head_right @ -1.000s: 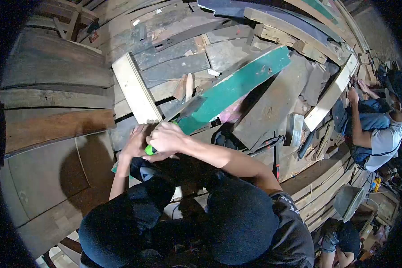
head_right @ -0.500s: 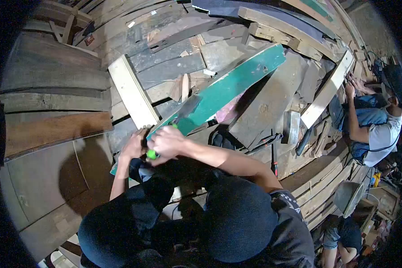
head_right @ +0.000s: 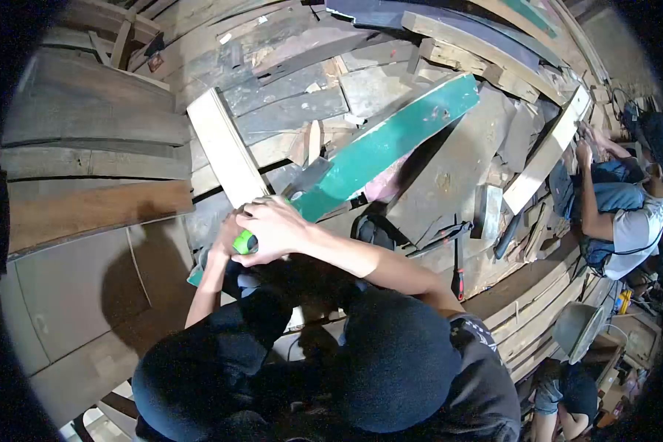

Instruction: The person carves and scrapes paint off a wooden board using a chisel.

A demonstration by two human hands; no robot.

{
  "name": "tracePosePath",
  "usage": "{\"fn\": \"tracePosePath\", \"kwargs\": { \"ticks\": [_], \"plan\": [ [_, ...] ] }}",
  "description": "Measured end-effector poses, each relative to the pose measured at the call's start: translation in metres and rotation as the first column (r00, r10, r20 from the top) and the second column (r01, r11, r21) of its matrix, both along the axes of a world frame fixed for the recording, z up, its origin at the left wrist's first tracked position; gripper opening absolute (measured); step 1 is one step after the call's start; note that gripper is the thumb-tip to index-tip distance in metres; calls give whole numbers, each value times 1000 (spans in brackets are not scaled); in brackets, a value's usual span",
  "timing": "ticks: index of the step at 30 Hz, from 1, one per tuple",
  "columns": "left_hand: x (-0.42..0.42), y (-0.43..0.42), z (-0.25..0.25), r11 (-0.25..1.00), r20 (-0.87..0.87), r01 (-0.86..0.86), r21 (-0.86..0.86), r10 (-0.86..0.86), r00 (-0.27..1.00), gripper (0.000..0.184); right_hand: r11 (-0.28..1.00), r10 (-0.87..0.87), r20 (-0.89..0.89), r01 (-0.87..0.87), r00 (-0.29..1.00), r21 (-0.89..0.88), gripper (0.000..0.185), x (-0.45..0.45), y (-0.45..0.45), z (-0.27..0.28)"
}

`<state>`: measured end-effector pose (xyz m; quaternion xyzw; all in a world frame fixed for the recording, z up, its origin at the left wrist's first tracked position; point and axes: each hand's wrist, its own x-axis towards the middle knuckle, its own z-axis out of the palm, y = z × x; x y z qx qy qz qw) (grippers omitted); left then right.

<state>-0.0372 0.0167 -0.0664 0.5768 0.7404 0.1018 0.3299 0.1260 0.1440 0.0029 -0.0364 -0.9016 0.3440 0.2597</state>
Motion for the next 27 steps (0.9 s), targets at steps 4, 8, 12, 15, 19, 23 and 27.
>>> {"fn": "tracePosePath", "kwargs": {
  "ticks": [4,8,12,15,19,23,27],
  "plan": [
    [11,7,-17,989,-54,-150,-16,149,987,62,991,112,539,-130,835,-5,59,2,4,-4],
    [14,1,-18,993,-130,-107,56,114,985,78,994,89,412,-108,907,25,52,9,24,-21],
    [18,5,-13,990,-125,-114,77,123,984,97,983,107,-64,-115,992,-143,48,24,43,-14],
    [25,8,-1,974,5,-162,156,163,987,112,918,80,-281,-180,956,-353,43,47,68,20],
    [36,15,11,944,-162,-121,306,177,971,101,743,-101,-369,-176,924,-646,64,105,101,52],
    [34,18,-3,909,-98,-80,409,131,987,65,491,-490,-428,-165,759,-855,66,149,101,31],
    [31,53,-8,914,-91,18,405,21,996,59,521,-540,-420,-102,730,-847,59,156,86,18]
  ]
}}
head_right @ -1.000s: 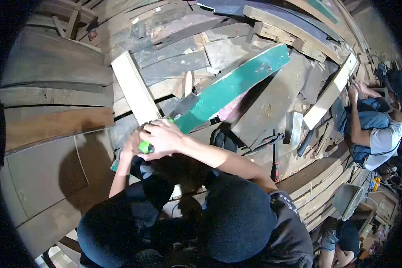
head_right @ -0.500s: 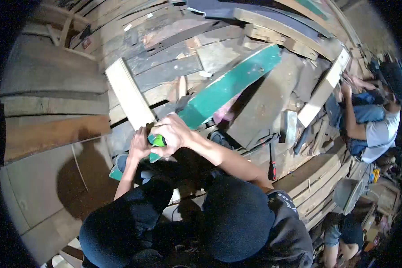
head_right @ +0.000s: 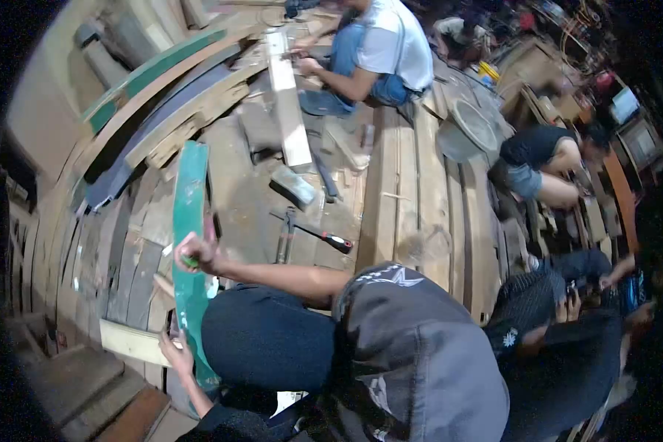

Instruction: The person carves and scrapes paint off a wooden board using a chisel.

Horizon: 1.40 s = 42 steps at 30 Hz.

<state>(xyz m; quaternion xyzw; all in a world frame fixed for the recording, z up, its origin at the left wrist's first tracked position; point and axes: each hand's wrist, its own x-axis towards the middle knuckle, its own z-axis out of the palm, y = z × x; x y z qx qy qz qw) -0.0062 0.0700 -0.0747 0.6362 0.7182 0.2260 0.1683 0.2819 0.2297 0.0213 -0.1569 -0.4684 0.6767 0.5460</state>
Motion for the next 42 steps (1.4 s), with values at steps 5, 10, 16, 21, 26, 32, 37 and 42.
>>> {"fn": "tracePosePath", "kwargs": {
  "ticks": [5,10,16,21,26,32,37,42],
  "plan": [
    [26,76,23,948,117,292,129,-307,944,57,996,-91,13,91,996,18,61,-2,-1,-8],
    [47,117,6,952,24,299,60,-301,953,50,980,-173,5,172,985,-104,60,-5,-9,-9],
    [66,129,8,969,-29,248,15,-247,969,41,988,-111,62,104,992,113,62,1,-21,-5],
    [63,139,-1,960,-107,279,9,-276,955,42,987,-69,58,60,996,151,59,-5,-23,-8],
    [75,138,14,951,-73,309,1,-308,949,52,983,-48,117,26,992,179,56,-7,-24,-10],
    [80,133,17,954,-236,300,23,-287,929,51,984,-30,25,26,999,177,58,-6,-21,-19],
    [73,127,17,971,-271,237,-39,-239,932,46,987,-27,68,15,997,163,56,-2,-26,-14],
    [64,118,17,955,-245,293,57,-271,931,39,987,-26,76,13,997,163,58,-5,-24,-17]
  ]
}}
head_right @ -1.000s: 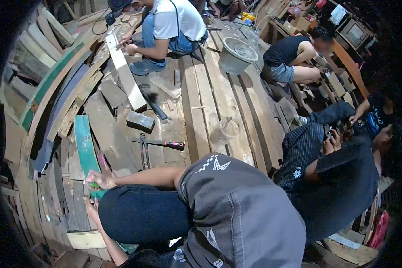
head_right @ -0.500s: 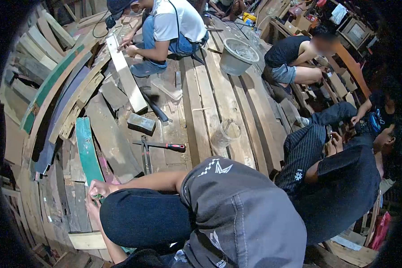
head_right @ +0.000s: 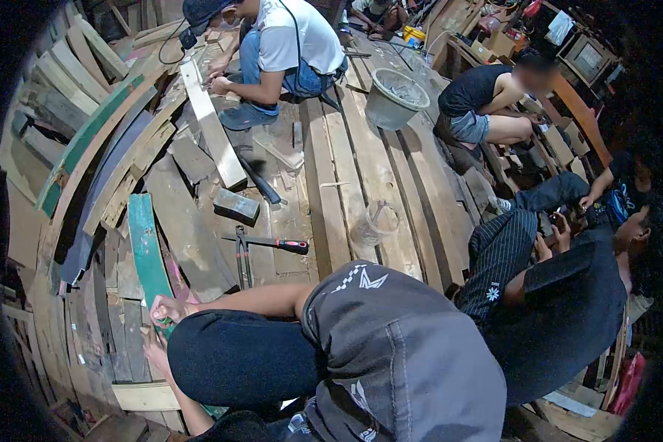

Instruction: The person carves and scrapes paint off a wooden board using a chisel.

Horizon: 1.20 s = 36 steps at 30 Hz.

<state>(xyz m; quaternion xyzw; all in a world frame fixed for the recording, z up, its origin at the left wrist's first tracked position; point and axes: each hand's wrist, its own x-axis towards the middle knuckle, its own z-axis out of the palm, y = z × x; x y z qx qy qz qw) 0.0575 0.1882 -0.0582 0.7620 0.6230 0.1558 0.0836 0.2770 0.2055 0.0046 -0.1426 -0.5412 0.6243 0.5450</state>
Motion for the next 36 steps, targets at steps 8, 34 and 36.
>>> {"fn": "tracePosePath", "kwargs": {
  "ticks": [8,34,36],
  "plan": [
    [9,-10,18,999,98,-33,-35,36,995,34,1000,28,-46,-28,999,-3,57,1,-2,-1],
    [-13,28,-13,975,145,-216,-59,223,964,22,999,25,87,-28,996,37,60,0,-3,4],
    [-8,26,-4,967,131,-238,-96,249,960,22,999,19,101,-24,995,47,60,0,-3,5]
  ]
}}
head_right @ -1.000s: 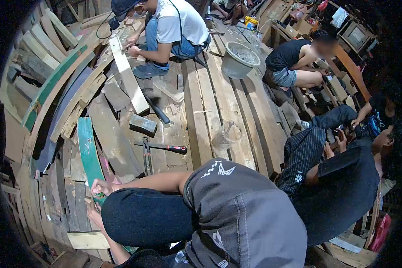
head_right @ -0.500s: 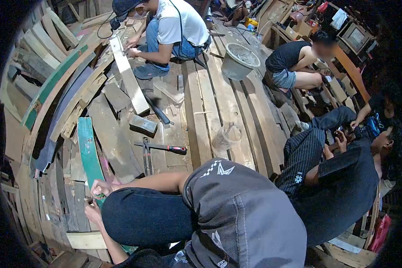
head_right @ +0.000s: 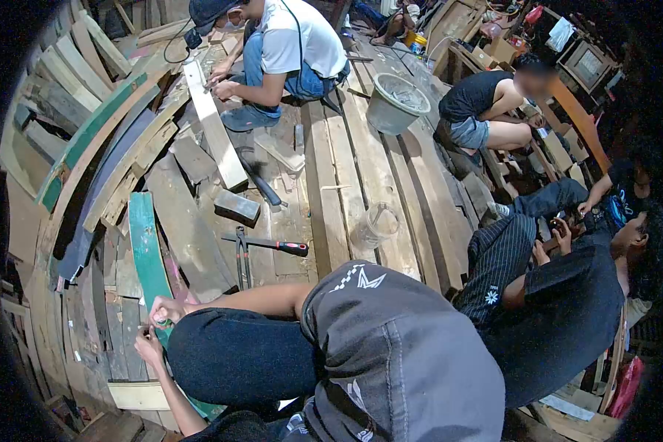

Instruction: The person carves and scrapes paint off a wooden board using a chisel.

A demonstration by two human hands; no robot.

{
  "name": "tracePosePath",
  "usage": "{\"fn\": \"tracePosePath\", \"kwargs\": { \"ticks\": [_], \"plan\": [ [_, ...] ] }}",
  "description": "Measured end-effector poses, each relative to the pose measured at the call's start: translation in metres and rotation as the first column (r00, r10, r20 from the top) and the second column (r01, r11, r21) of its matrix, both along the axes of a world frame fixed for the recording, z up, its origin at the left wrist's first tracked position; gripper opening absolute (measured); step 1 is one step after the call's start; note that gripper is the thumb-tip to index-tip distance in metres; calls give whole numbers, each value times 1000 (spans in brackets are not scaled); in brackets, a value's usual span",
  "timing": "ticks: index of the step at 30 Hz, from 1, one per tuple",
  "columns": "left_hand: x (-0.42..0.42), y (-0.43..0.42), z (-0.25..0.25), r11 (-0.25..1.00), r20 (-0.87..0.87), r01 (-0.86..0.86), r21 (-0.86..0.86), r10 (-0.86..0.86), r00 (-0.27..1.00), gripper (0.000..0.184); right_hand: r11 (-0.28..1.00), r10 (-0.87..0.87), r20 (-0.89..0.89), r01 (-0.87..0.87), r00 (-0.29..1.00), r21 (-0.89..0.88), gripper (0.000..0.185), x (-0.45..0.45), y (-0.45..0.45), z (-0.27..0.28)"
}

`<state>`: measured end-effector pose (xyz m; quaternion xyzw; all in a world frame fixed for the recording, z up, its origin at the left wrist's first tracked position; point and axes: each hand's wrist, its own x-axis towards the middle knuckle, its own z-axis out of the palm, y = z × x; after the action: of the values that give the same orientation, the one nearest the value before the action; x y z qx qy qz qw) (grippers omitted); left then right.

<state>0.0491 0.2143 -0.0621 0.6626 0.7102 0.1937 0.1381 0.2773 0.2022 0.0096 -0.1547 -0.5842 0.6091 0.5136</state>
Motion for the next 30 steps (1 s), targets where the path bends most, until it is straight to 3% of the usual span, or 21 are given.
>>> {"fn": "tracePosePath", "kwargs": {
  "ticks": [9,21,24,27,30],
  "plan": [
    [-12,5,-3,979,125,187,85,-197,972,17,999,33,-7,-33,999,-37,61,2,-2,4],
    [-14,8,7,895,-126,429,120,-415,901,12,999,27,1,-27,1000,-19,58,4,-1,6],
    [-10,5,2,865,-284,428,263,-354,891,12,999,26,-18,-27,999,-26,59,3,0,2],
    [-9,5,6,869,-277,435,235,-369,887,16,999,27,2,-27,1000,-34,60,3,0,-1],
    [-2,2,15,937,-96,334,98,-325,941,18,998,49,-20,-50,999,-42,62,3,0,-1]
  ]
}}
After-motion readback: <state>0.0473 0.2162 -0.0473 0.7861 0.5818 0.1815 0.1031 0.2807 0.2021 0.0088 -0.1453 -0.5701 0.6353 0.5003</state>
